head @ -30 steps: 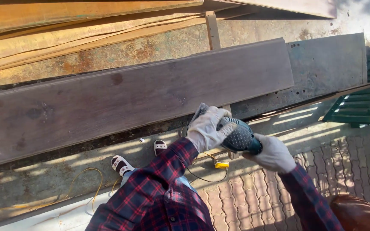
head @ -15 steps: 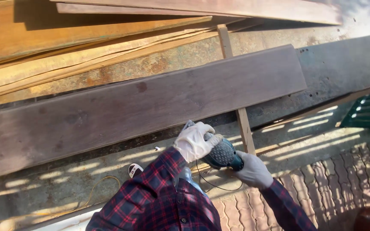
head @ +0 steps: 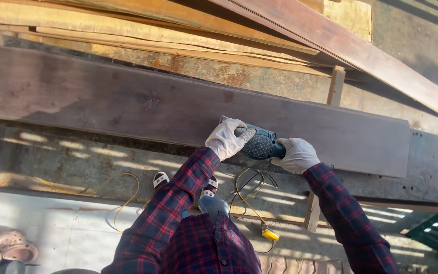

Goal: The person picks up an electric orbital sander, plugs in its power cord, and sands the surface of a long wooden board resting on supports, moving the sander along the board. At the end they set the sander down and step away from the board.

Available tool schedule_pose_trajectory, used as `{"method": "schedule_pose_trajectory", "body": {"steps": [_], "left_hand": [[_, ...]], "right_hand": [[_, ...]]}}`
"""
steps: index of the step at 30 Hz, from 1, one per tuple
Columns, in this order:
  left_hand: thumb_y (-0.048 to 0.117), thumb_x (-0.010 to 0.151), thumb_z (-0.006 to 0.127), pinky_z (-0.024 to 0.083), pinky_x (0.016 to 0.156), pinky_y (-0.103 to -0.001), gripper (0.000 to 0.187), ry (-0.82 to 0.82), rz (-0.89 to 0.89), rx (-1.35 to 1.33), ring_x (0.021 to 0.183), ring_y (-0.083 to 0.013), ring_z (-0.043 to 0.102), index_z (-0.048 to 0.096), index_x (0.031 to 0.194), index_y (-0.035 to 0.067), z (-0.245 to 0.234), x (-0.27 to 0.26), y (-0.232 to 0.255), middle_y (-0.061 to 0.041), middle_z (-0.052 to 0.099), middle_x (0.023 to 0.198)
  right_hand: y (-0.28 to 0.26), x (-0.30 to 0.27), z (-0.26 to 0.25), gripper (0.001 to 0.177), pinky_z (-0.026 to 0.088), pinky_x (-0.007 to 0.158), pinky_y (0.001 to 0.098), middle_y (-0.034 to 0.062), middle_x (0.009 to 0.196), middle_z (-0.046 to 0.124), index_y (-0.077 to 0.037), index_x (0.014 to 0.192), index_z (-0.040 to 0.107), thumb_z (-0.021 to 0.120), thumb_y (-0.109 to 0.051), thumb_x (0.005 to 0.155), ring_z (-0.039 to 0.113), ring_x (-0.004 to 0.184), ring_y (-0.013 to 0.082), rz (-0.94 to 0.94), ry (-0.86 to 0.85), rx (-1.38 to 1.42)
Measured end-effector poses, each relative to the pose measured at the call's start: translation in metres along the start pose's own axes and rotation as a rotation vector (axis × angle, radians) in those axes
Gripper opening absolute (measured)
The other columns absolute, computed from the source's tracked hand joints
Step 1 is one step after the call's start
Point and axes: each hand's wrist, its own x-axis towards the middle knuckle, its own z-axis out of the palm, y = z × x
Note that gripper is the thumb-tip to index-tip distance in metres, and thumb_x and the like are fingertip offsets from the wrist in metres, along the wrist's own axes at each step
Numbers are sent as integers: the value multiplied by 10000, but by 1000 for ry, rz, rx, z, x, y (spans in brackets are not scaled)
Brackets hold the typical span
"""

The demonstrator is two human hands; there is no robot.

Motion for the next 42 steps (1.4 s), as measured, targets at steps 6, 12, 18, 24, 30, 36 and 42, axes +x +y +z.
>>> {"method": "schedule_pose_trajectory", "body": {"steps": [6, 12, 18, 24, 30, 36, 42], "left_hand": [[540, 864, 707, 549, 863, -406, 466, 54, -133, -56, 973, -311, 701, 753, 970, 88, 10, 3, 6, -138, 717, 1048], [657, 970, 472, 529, 947, -448, 618, 64, -336, 166, 912, -354, 734, 752, 908, 110, 3, 11, 21, -145, 768, 873], [621, 980, 442, 531, 911, -474, 608, 128, -352, 208, 914, -369, 712, 777, 864, 127, -5, 15, 14, -133, 761, 865], [596, 998, 437, 548, 876, -469, 598, 180, -346, 206, 912, -363, 720, 768, 826, 129, -19, 9, -1, -133, 766, 872], [592, 1010, 425, 549, 843, -474, 609, 198, -339, 209, 887, -357, 719, 750, 812, 117, -48, 4, -19, -129, 758, 859], [572, 1026, 424, 559, 804, -469, 605, 328, -267, 240, 855, -354, 720, 744, 810, 106, -64, -3, -46, -127, 750, 871], [581, 1035, 399, 549, 780, -482, 637, 396, -231, 301, 840, -358, 703, 734, 799, 93, -84, -10, -59, -128, 738, 875]], "right_hand": [[12, 18, -7, 584, 580, 802, 397, 116, 895, 781, -207, 1194, 745, 858, -430, 666, 753, 840, 287, -22, -91, -26], [-15, 18, -20, 657, 582, 843, 388, 108, 954, 792, -208, 1242, 733, 862, -510, 673, 757, 886, 276, -4, -129, -104], [-33, 19, -22, 683, 584, 858, 385, 113, 981, 797, -214, 1272, 723, 854, -523, 678, 764, 899, 278, 8, -138, -91], [-51, 25, -16, 657, 583, 845, 375, 98, 966, 794, -211, 1246, 734, 859, -508, 674, 759, 882, 264, -3, -133, -83], [-84, 33, -13, 567, 584, 825, 360, 88, 925, 798, -203, 1198, 765, 833, -463, 699, 761, 844, 248, -24, -136, -87], [-114, 43, -5, 597, 585, 814, 356, 93, 931, 798, -208, 1225, 750, 836, -464, 692, 761, 833, 247, -57, -138, -63], [-143, 56, 5, 594, 583, 803, 364, 93, 925, 796, -194, 1199, 757, 841, -473, 681, 757, 829, 248, -85, -137, -100]]}}
